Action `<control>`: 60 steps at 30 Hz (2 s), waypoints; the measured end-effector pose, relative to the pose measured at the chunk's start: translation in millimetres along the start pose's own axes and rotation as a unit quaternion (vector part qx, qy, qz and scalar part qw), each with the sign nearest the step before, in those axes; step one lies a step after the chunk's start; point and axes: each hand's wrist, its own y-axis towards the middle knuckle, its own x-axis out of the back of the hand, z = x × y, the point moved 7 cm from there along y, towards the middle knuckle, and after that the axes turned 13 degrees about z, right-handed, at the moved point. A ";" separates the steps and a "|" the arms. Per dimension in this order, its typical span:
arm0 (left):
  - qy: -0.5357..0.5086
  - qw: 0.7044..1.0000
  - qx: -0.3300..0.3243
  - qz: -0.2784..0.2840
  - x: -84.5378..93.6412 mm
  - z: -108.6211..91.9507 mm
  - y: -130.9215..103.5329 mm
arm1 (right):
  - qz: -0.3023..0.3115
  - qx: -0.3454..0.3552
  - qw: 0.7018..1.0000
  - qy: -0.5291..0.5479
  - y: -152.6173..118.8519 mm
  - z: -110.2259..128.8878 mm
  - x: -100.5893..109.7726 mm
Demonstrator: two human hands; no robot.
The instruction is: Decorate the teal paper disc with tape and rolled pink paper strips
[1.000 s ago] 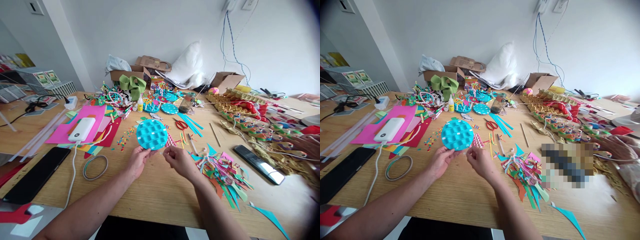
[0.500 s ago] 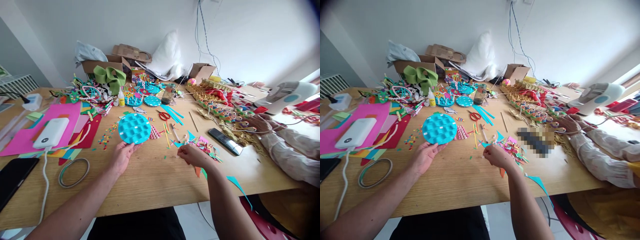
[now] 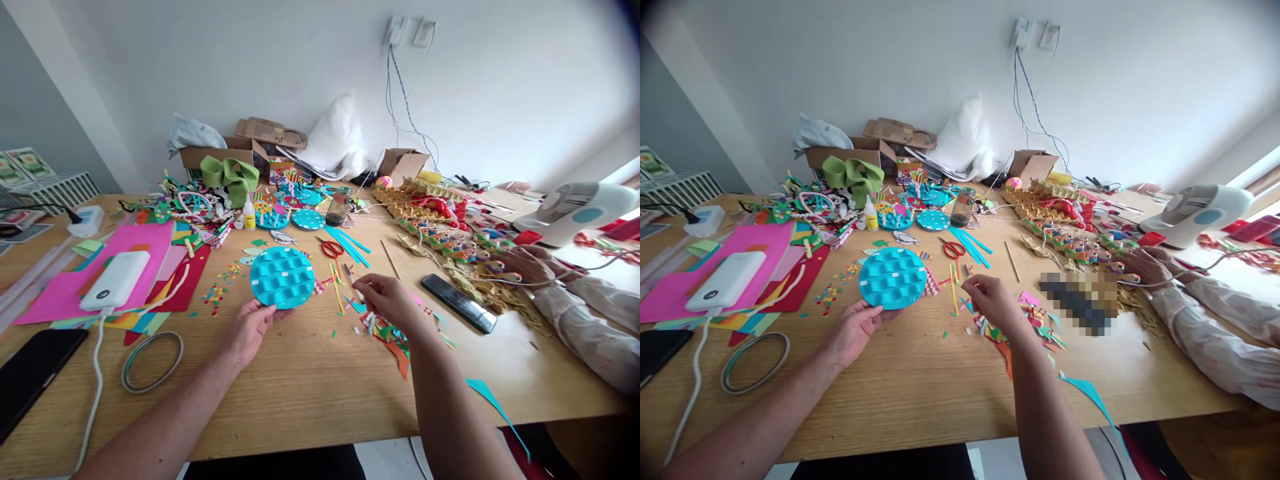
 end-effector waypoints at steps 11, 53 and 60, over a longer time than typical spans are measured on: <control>-0.004 0.998 0.021 0.051 -0.1 -10.4 1.8 | -0.058 0.108 0.916 0.383 51.2 8.3 -40.3; 0.016 0.995 -0.089 -0.046 5.1 -12.1 0.3 | 0.034 0.143 0.913 0.381 36.0 37.2 -143.7; 0.025 0.990 -0.104 -0.092 18.7 -22.7 -0.6 | -0.036 0.164 0.961 0.220 23.6 41.0 -138.6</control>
